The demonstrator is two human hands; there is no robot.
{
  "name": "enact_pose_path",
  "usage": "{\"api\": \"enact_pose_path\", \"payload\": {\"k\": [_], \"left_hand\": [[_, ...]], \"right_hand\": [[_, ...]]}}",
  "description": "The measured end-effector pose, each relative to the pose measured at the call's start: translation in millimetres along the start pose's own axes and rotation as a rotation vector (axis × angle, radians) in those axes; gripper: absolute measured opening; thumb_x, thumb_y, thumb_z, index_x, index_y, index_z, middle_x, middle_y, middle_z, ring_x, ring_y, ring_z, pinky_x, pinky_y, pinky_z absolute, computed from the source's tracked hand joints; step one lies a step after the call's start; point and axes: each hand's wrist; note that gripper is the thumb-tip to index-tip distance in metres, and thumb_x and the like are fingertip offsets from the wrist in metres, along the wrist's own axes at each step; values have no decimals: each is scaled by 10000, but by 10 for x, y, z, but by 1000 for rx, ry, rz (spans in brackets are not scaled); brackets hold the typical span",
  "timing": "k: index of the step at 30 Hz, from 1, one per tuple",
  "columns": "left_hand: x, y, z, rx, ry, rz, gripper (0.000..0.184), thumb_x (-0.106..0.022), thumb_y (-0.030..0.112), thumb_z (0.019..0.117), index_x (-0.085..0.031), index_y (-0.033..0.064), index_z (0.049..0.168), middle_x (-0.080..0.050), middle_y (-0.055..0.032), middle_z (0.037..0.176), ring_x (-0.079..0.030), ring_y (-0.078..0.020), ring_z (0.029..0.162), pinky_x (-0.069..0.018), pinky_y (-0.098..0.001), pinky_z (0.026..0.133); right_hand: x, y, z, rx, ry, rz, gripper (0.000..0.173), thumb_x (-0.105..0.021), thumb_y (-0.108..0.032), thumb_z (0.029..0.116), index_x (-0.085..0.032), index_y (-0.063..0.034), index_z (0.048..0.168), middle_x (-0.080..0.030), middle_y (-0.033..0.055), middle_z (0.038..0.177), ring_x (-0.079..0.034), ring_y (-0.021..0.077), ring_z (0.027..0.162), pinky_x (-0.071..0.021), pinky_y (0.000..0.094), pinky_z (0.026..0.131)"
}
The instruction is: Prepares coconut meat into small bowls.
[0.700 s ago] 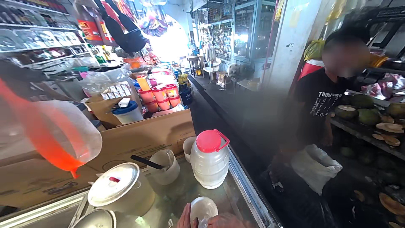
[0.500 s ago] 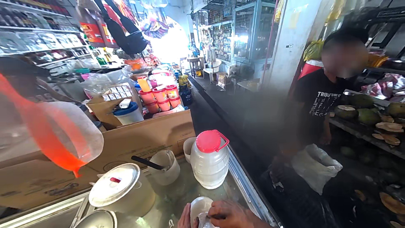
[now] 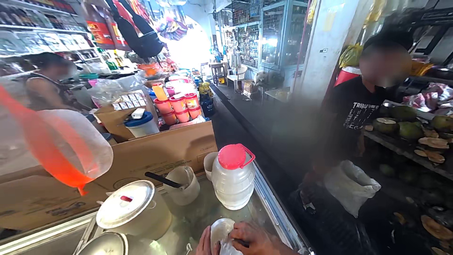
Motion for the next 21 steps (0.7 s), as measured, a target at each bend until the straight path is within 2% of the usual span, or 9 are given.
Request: {"api": "enact_pose_path", "payload": {"k": [3,6,8,10,14,18,21], "left_hand": [[-5,-1,-1,9,1,-2,624,-416,336,1024,-451,-98,1471,-471,-305,1503,-491,-480,1365,-378,-614,1131],[8,14,8,17,-7,-9,611,-421,321,1025,-454,-94,1471,-469,-301,1506,-486,-479,1369,-370,-631,1127],[18,18,-7,20,-11,-13,612,-425,327,1023,-458,-90,1469,-469,-300,1506,-485,-482,1366,-375,-642,1118],[19,23,0,24,-14,-21,610,-432,321,1023,-452,-89,1474,-464,-303,1510,-484,-487,1367,-375,-642,1116],[27,25,-8,23,-4,-27,620,-425,336,1022,-453,-87,1475,-470,-303,1504,-489,-479,1366,-379,-634,1120],[-4,-5,9,9,0,-14,630,-405,348,1028,-448,-92,1475,-469,-304,1504,-487,-478,1369,-386,-622,1120],[-11,-7,-22,27,1,-7,638,-402,371,1029,-453,-77,1481,-476,-289,1506,-503,-466,1358,-391,-623,1113]], "right_hand": [[-230,-80,56,117,64,22,218,-596,-158,1010,-715,13,1075,-673,220,1004,-685,360,925,-571,507,804],[-283,-161,-18,231,-24,31,206,-601,-129,999,-717,23,1075,-678,221,993,-689,364,915,-569,508,814],[-168,-203,-97,198,-141,11,214,-593,-147,1011,-714,1,1108,-680,212,1035,-686,368,953,-556,535,834],[-1,-177,-115,126,-181,26,216,-591,-145,1009,-721,-6,1112,-685,206,1054,-682,367,977,-543,553,850],[23,-46,-9,-24,-46,71,239,-576,-194,1018,-729,-26,1091,-686,193,1032,-681,348,971,-548,549,838],[-298,-80,49,147,92,95,209,-606,-130,991,-730,24,1057,-681,221,968,-687,356,897,-569,504,796],[-288,-150,-70,214,-34,74,209,-595,-144,1005,-719,13,1068,-669,210,972,-679,358,898,-562,509,798]]}}
Point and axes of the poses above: each hand's wrist, its own z-axis towards the middle knuckle, its own x-axis out of the back of the hand, y = z × x
